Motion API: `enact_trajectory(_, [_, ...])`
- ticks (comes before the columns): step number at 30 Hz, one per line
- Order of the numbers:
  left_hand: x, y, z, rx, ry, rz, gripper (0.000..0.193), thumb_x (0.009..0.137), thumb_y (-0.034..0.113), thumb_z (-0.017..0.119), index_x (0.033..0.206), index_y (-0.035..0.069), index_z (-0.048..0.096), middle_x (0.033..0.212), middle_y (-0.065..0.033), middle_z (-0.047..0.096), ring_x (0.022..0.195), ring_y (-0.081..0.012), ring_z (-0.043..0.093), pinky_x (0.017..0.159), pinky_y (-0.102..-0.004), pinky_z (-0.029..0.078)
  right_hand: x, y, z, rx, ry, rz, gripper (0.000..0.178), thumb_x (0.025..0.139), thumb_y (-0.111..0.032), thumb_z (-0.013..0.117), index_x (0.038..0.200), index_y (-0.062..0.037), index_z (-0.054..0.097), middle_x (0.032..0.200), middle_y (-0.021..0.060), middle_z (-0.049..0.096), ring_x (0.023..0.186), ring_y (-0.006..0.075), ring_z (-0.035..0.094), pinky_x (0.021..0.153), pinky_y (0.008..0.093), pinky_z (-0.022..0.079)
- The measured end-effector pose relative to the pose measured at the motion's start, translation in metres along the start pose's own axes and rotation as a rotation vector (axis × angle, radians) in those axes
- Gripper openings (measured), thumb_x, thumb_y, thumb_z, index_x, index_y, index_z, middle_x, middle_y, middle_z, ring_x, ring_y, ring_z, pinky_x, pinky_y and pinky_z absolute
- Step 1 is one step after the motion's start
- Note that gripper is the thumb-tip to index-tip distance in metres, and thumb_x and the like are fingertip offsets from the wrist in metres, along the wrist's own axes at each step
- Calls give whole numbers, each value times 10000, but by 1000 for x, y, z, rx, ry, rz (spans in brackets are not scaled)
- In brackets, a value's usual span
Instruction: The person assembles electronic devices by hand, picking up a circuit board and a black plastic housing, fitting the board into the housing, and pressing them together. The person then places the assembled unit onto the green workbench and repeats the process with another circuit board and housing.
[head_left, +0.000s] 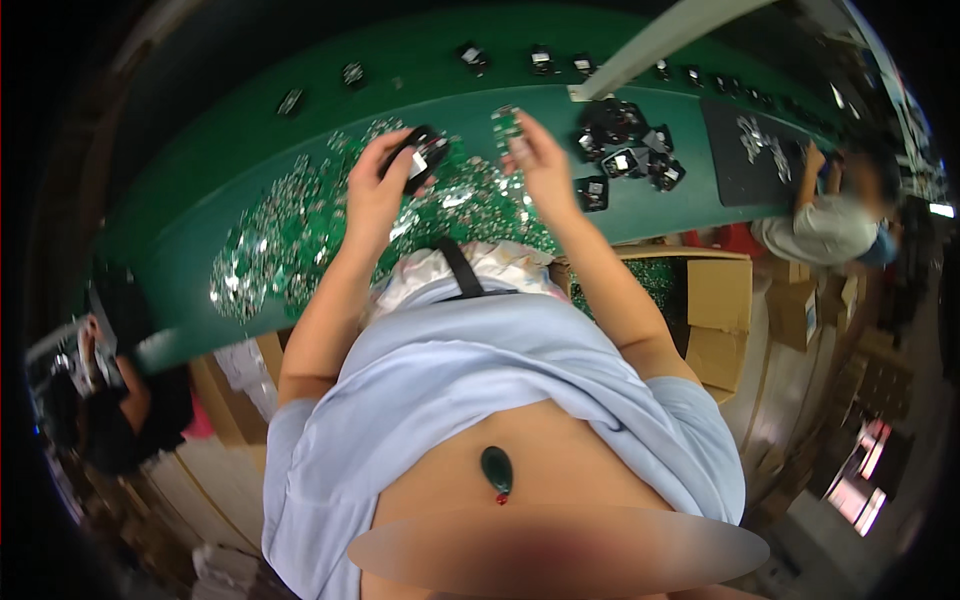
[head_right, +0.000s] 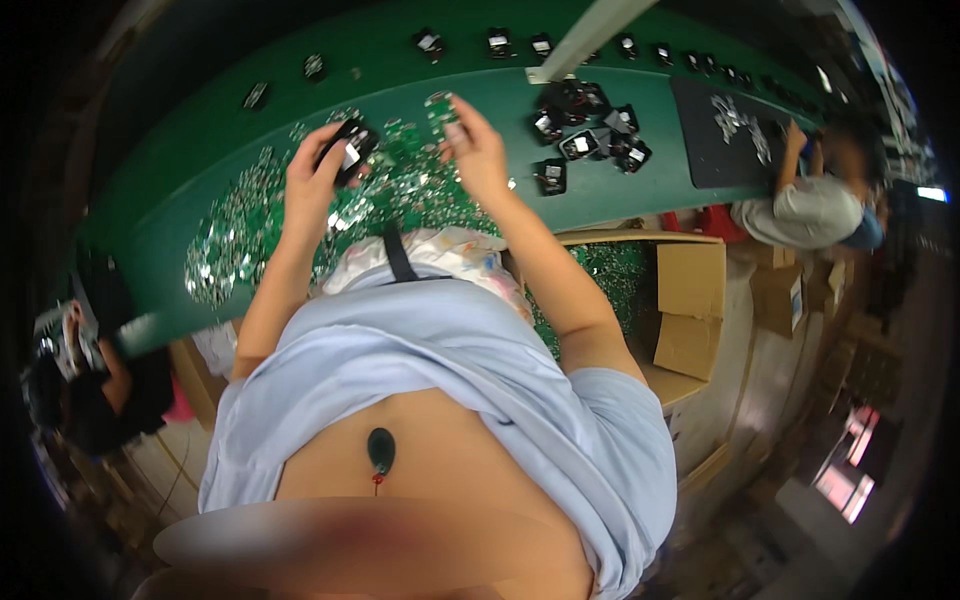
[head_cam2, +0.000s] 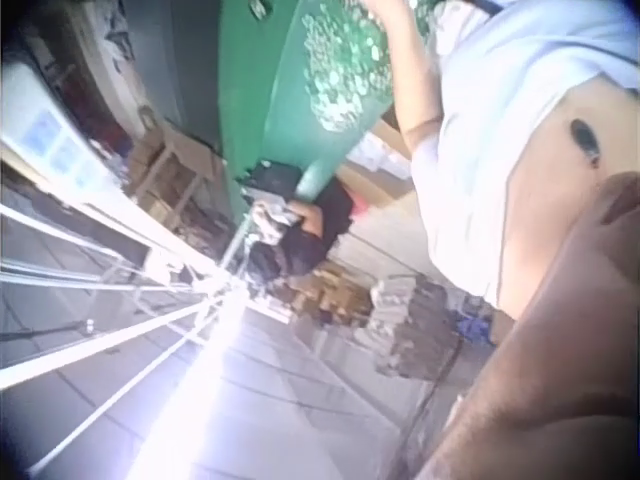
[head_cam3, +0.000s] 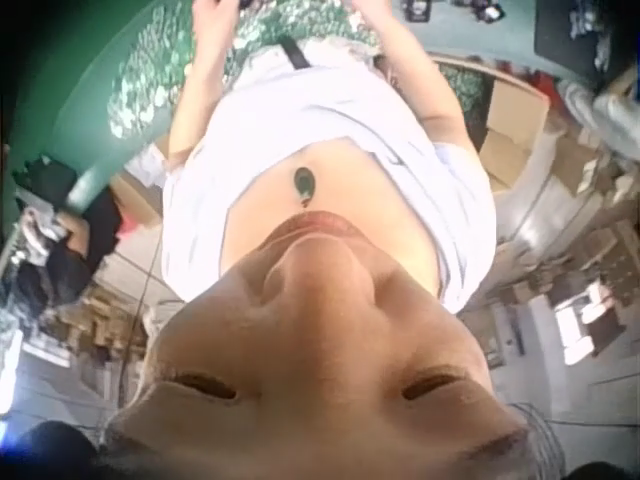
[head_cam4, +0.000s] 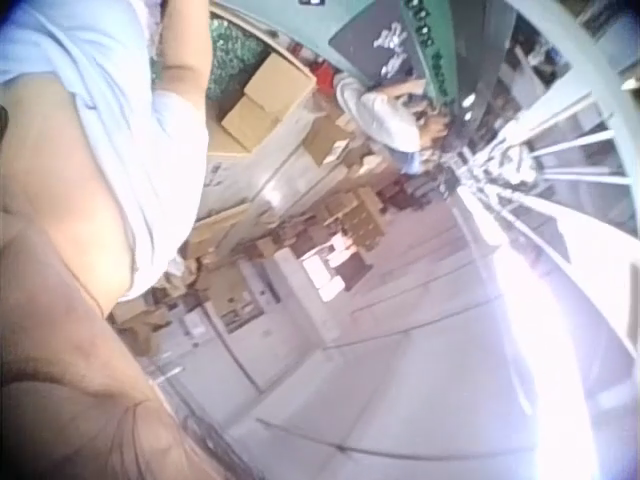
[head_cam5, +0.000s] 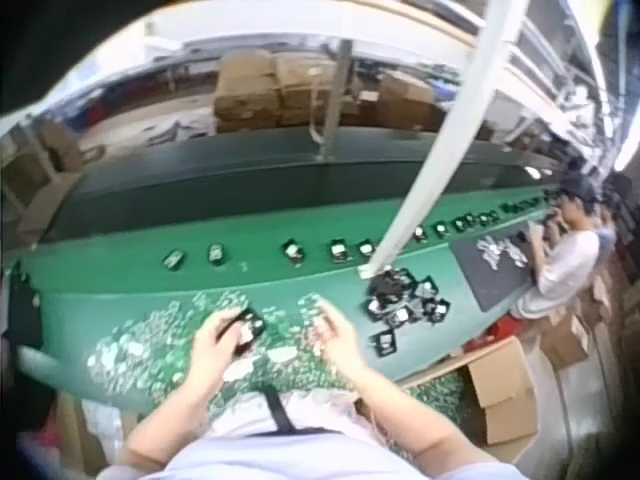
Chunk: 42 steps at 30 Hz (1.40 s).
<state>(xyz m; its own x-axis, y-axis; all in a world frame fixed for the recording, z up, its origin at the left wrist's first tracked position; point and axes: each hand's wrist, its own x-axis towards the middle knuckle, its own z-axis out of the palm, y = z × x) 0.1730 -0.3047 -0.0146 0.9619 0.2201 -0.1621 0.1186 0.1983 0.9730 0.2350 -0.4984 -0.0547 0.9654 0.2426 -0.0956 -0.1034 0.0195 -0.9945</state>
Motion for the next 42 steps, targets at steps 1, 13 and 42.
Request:
enact_trajectory(1, [-1,1,1,15,11,-1,240,888,93,485,1111,10,518,910,-83,605,679,-145,613,519,-221,460,-6,-17,2,81,-32,-19,422,886,-65,504,1296,-31,406,858,29,537,682,93,523,645,226,453])
enact_trajectory(13, [-8,3,13,21,-40,8,233,883,78,490,1108,26,526,891,-60,604,684,-131,609,526,-223,461,-46,-77,35,257,-97,-147,290,825,-28,593,1069,12,441,801,70,568,616,106,557,491,200,452])
enact_trajectory(42, [-24,22,18,436,82,666,188,737,47,652,912,118,654,1035,-52,519,619,-74,542,492,-215,437,-40,-84,34,-886,39,-846,78,692,-106,656,736,-88,594,729,5,530,652,186,503,524,293,419])
